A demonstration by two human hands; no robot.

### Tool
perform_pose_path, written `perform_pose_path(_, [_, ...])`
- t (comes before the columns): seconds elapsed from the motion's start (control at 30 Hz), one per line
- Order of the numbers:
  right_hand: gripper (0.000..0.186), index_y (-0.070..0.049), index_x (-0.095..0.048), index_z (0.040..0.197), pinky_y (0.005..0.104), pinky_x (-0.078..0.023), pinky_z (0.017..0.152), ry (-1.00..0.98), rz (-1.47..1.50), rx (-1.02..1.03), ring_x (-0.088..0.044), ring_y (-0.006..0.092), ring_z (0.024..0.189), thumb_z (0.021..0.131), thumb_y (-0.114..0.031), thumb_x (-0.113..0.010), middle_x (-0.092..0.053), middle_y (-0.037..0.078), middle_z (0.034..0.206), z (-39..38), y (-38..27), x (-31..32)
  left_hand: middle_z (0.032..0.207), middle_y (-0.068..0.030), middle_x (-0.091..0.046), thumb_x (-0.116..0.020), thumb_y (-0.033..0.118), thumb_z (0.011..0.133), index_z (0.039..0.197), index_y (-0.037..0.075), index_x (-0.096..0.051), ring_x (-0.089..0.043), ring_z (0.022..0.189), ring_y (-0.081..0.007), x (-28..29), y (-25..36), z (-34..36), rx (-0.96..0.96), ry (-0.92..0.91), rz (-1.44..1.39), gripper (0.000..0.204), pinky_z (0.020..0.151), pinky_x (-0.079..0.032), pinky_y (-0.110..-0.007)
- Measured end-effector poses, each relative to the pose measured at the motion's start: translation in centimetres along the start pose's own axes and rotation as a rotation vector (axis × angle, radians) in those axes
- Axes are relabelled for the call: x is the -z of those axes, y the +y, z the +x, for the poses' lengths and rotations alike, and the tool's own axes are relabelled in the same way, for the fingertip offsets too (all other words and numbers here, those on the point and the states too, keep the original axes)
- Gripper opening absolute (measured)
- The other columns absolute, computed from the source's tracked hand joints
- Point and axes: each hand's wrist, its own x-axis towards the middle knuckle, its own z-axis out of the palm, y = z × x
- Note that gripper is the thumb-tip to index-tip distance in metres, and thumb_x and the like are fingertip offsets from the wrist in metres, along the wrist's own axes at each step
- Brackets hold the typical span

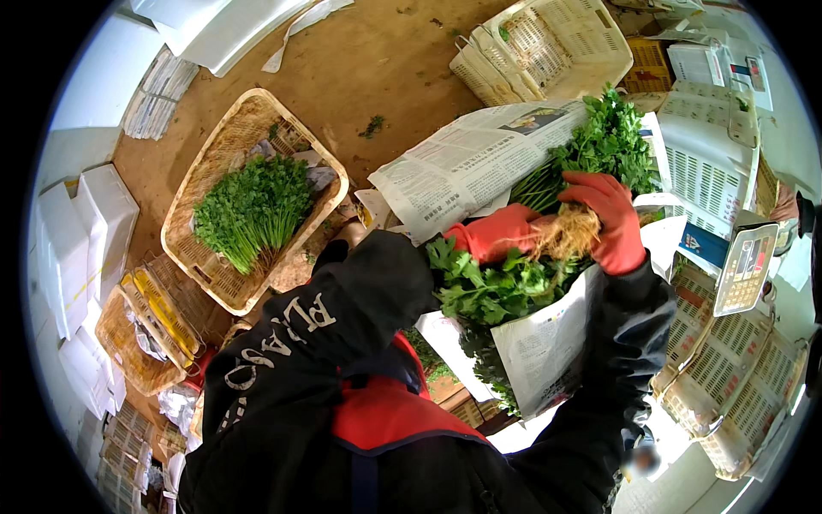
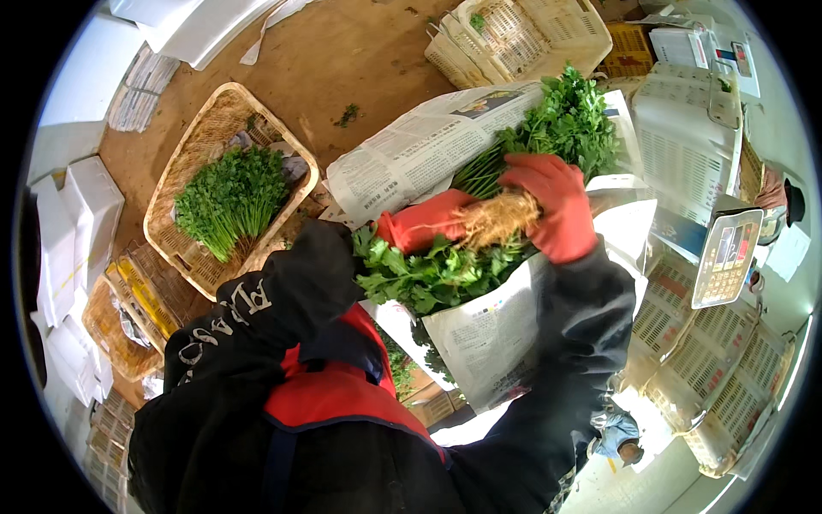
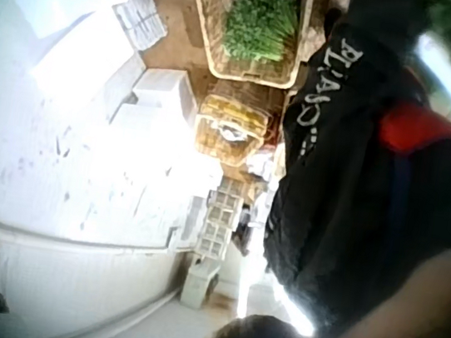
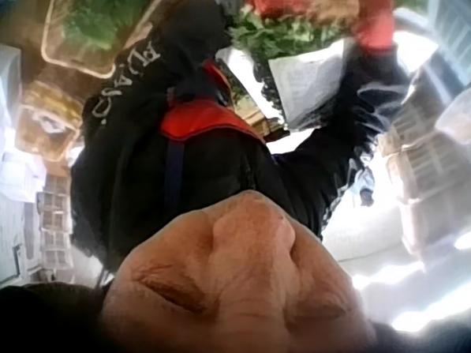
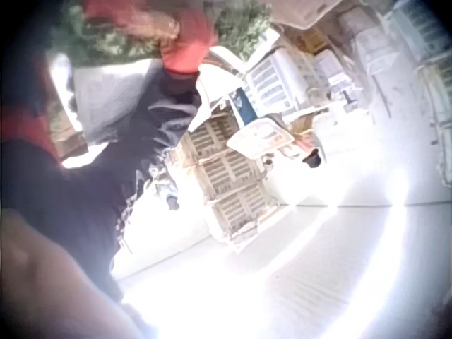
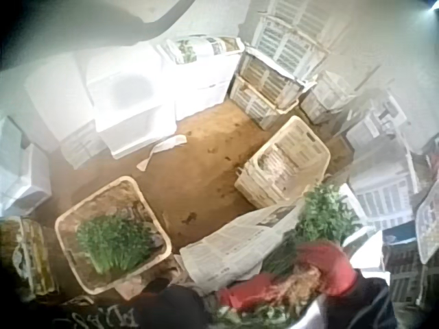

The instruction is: The person bundles cilantro by hand, weighs the bundles on a digital scale, wraps them individually in newspaper, and places the finished bundles into plastic baskets.

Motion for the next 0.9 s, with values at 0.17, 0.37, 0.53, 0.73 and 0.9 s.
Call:
perform_pose_path(0.17, [0.043,-0.005,-0.064,0.102,0.0421,-0.047,0.083,-0.253,0.23,0.091,-0.06,0.0358,0.095,0.062,-0.016,-0.074,-0.064,0.016,0.104,2.1,2.2,0.1,0.107,-0.0018,-0.062,-0.056,0.029,0.093,0.118,0.004,-0.057,-0.056,0.093,-0.0088,0.1,0.5,-1.1,-0.146,0.03,-0.521,0.035,0.082,-0.045,-0.028])
perform_pose_path(0.37, [0.053,-0.008,-0.061,0.109,0.0419,-0.048,0.082,-0.194,-0.057,0.075,-0.059,0.0345,0.096,0.06,-0.02,-0.077,-0.061,0.017,0.106,2.7,-1.1,-0.1,0.108,-0.0041,-0.061,-0.055,0.017,0.094,0.117,0.004,-0.056,-0.058,0.092,-0.0109,-1.6,-3.4,1.3,-0.279,0.084,-0.67,0.027,0.085,-0.046,-0.029])
perform_pose_path(0.53, [0.026,-0.003,-0.065,0.082,0.0426,-0.044,0.081,-0.087,0.097,0.149,-0.061,0.0319,0.089,0.061,-0.017,-0.071,-0.064,0.012,0.087,1.3,0.8,-0.9,0.093,-0.0061,-0.064,-0.055,0.021,0.092,0.106,0.0,-0.059,-0.058,0.087,-0.0134,-3.8,0.8,-2.5,-0.039,0.429,-0.686,0.026,0.079,-0.045,-0.029])
perform_pose_path(0.73, [0.03,-0.007,-0.066,0.09,0.0407,-0.043,0.078,-0.069,0.01,0.112,-0.059,0.0299,0.083,0.062,-0.019,-0.071,-0.063,0.009,0.085,0.8,1.1,-0.7,0.086,-0.0158,-0.062,-0.062,0.008,0.083,0.092,0.003,-0.063,-0.059,0.08,-0.0347,-7.2,2.4,-5.9,-0.516,0.701,0.326,0.01,0.069,-0.047,-0.037])
perform_pose_path(0.9, [0.051,-0.01,-0.062,0.11,0.0408,-0.044,0.073,-0.172,-0.2,0.015,-0.057,0.0302,0.083,0.059,-0.005,-0.064,-0.06,0.01,0.081,1.5,-1.1,-2.5,0.083,-0.0153,-0.06,-0.061,0.003,0.079,0.09,0.001,-0.061,-0.057,0.08,-0.0362,-7.2,2.8,-6.5,-0.453,0.59,0.373,0.011,0.068,-0.046,-0.039])
